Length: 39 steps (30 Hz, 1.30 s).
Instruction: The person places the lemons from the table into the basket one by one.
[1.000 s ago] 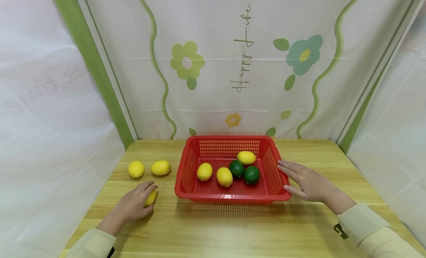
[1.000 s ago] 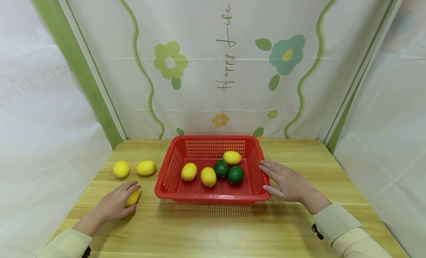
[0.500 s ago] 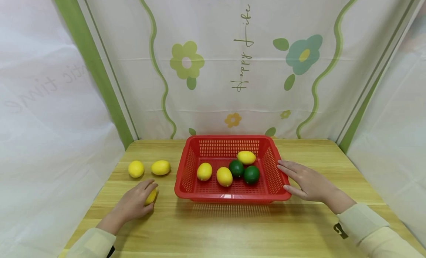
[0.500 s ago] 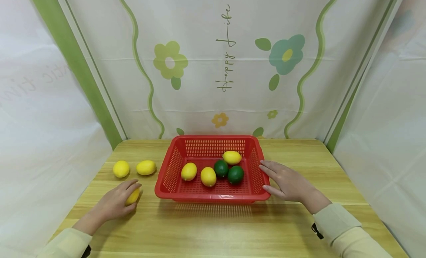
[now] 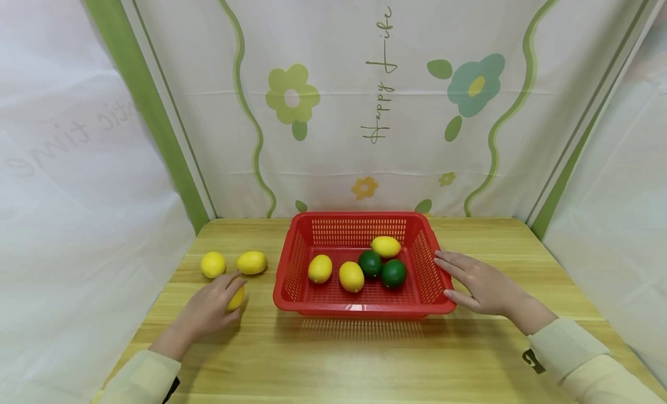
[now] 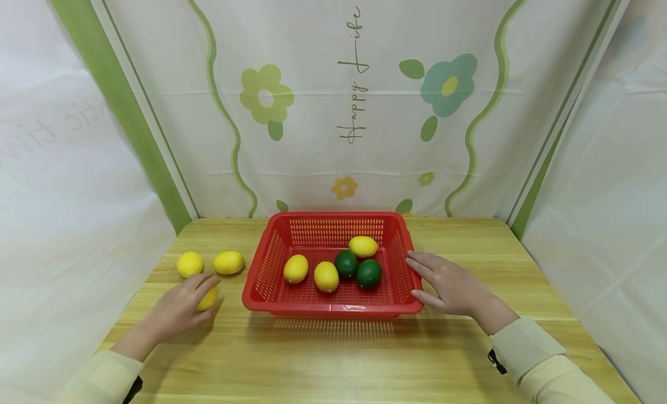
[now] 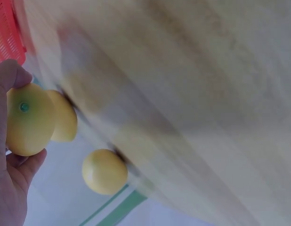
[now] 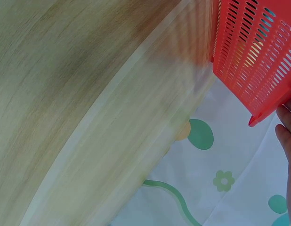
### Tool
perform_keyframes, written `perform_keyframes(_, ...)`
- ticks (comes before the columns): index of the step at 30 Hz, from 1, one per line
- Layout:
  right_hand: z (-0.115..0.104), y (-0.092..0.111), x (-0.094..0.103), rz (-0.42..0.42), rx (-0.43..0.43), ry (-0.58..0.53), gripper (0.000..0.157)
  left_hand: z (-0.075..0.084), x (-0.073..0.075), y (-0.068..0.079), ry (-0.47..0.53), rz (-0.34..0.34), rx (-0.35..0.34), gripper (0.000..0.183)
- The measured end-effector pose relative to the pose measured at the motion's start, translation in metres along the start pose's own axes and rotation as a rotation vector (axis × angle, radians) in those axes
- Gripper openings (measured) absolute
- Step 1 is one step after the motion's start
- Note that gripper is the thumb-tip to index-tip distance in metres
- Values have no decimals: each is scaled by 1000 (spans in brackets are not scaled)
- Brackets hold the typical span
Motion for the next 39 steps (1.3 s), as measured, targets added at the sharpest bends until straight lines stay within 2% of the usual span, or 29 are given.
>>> perform_keyframes(19,0,0,-1,-17,3,-8,65,-2,22,-19,-72,62,-95,56)
perform_keyframes(39,1,0,-2,-2,3,6,64,-5,41,-43,-98,79,-136,59)
Point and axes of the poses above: each hand's wrist, its own y-axis away from the middle knuckle, its own x-axis out of the back of the hand, z = x × y, the point moved 9 cm from there along -y, towards the middle knuckle, and after that the axes turned 6 degrees about -z, right-handed, at the moved point
